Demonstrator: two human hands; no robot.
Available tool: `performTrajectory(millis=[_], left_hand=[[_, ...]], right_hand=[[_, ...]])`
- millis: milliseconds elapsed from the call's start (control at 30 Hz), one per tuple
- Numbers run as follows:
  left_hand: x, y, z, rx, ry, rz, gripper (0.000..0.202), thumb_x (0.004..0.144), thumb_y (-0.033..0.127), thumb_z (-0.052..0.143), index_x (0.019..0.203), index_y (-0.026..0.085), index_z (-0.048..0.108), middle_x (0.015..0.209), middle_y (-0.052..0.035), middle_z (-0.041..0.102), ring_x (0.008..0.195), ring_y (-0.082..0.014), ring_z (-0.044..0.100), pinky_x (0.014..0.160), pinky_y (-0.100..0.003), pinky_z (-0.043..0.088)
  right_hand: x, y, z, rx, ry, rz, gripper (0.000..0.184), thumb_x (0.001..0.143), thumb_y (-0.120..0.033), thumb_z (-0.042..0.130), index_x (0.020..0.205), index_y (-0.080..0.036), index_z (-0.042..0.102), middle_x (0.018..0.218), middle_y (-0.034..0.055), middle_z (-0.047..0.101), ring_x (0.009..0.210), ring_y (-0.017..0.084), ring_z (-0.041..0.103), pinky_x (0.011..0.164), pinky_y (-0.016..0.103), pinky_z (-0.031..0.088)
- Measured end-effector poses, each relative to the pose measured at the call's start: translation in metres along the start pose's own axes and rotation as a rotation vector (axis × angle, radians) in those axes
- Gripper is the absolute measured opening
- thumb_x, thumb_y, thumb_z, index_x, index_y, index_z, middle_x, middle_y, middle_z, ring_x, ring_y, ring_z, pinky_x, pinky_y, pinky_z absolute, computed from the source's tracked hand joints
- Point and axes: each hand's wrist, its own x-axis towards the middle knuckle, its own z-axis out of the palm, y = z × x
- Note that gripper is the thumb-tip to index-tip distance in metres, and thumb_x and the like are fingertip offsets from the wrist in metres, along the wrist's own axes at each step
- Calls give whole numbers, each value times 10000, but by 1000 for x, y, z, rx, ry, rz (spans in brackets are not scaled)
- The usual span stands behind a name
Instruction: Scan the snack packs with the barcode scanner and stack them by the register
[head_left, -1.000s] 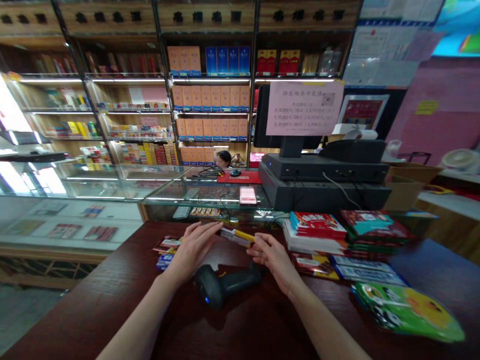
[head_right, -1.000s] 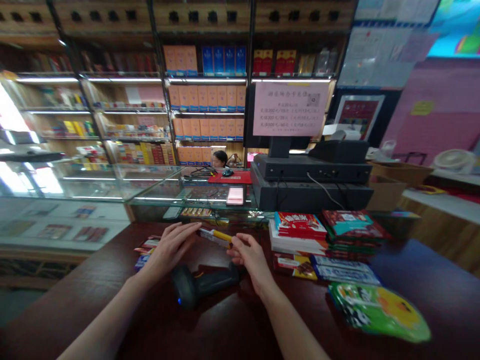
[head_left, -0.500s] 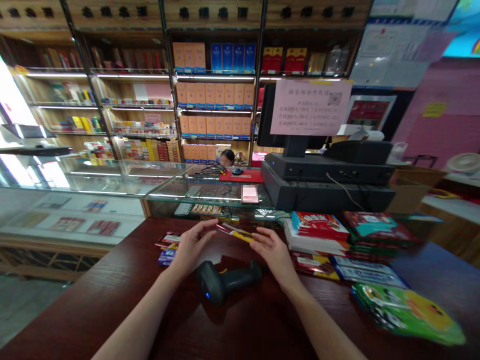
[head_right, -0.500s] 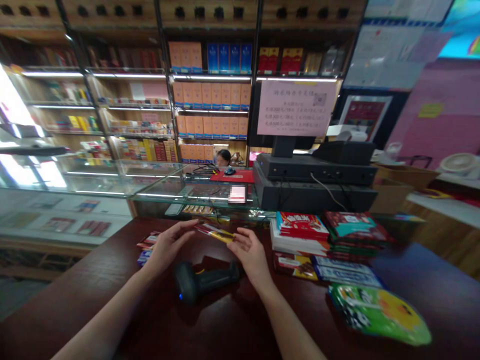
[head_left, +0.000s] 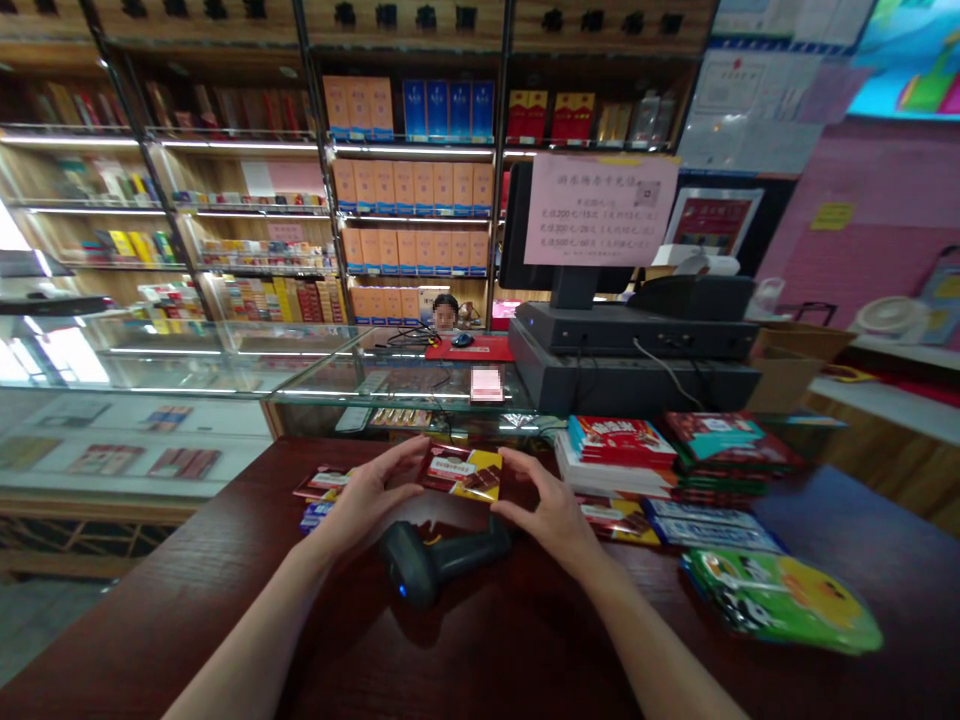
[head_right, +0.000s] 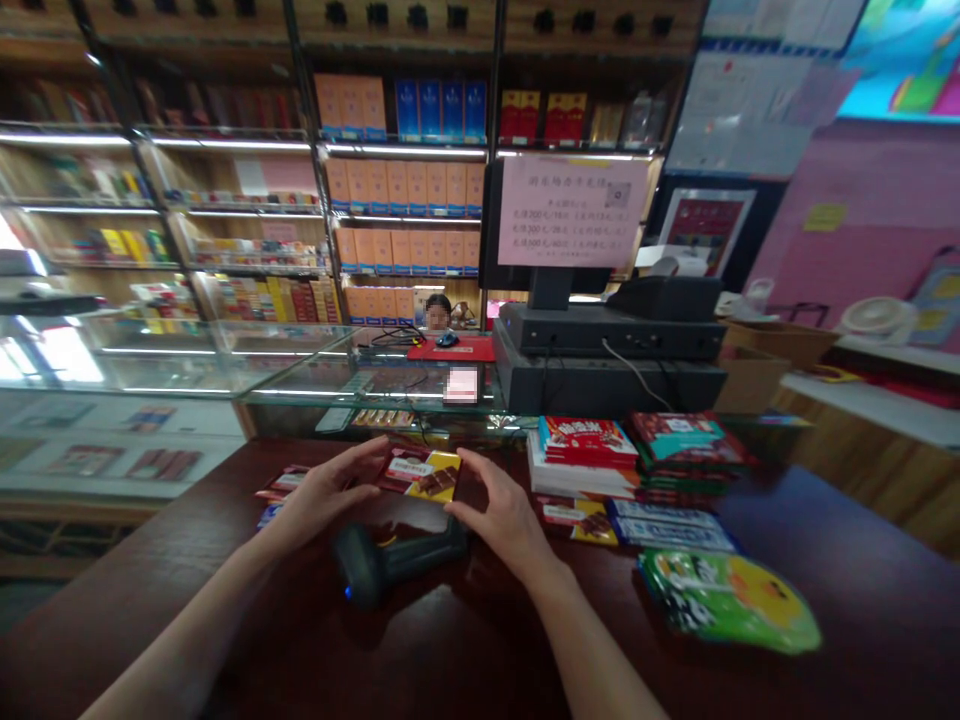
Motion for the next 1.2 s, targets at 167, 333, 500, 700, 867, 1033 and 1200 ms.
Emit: performTrajectory(millis=[167, 333, 500, 700, 867, 1033, 1200], left_hand=[[-2, 7, -1, 62, -45, 3, 624, 864, 286, 616, 1467, 296, 456, 1335, -41, 657, 1188, -219, 646, 1070, -458, 497], [-3, 7, -1, 170, -45, 49, 667, 851, 280, 632, 1484, 319, 426, 1301, -35, 650, 1158, -218, 647, 1052, -447, 504], [-3, 7, 1, 319, 43, 132, 663, 836, 259, 665, 1463, 313, 457, 1346, -60, 611, 1192, -232, 611, 1062, -445, 487], [-1, 3, 1, 415, 71, 176, 599, 843, 306, 675, 1417, 293, 503, 1283, -62, 643, 1159, -236, 629, 1021, -440, 511], [2, 6, 0, 451, 78, 205, 589, 821, 314, 693, 1383, 264, 525, 1257, -68, 673, 1134, -239, 652, 997, -436, 528], [5, 22, -1, 482, 45, 238, 578, 806, 341, 711, 1353, 255, 542, 1272, -72, 668, 1149, -246, 651, 1000, -425, 527], [9, 38, 7, 541, -14, 278, 585, 813, 380, 717, 1355, 259, 532, 1312, -70, 646, 1205, -250, 619, 1035, -427, 499]], right_hand=[[0, -2, 0, -53, -7, -116, 636, 820, -334, 776, 1412, -298, 546, 1401, 56, 621, 1270, 277, 597, 1130, 475, 446], [0, -3, 2, -42, -10, -174, 612, 860, -317, 740, 1432, -301, 525, 1453, 57, 577, 1329, 263, 555, 1145, 465, 442], [1, -1, -1, -93, -18, -171, 630, 859, -317, 736, 1446, -306, 507, 1470, 58, 559, 1357, 268, 524, 1160, 485, 421], [1, 0, -7, -188, -41, -210, 671, 869, -309, 729, 1483, -301, 458, 1464, 73, 563, 1350, 270, 529, 1158, 495, 411], [3, 0, -13, -251, -53, -249, 688, 861, -276, 742, 1483, -286, 449, 1444, 84, 578, 1325, 262, 547, 1131, 470, 431], [2, -10, -29, -332, -117, -251, 714, 831, -244, 767, 1473, -286, 457, 1417, 87, 599, 1290, 275, 569, 1105, 473, 443], [-4, -14, -47, -384, -147, -238, 747, 813, -255, 786, 1478, -282, 446, 1383, 95, 618, 1268, 278, 578, 1085, 464, 456]])
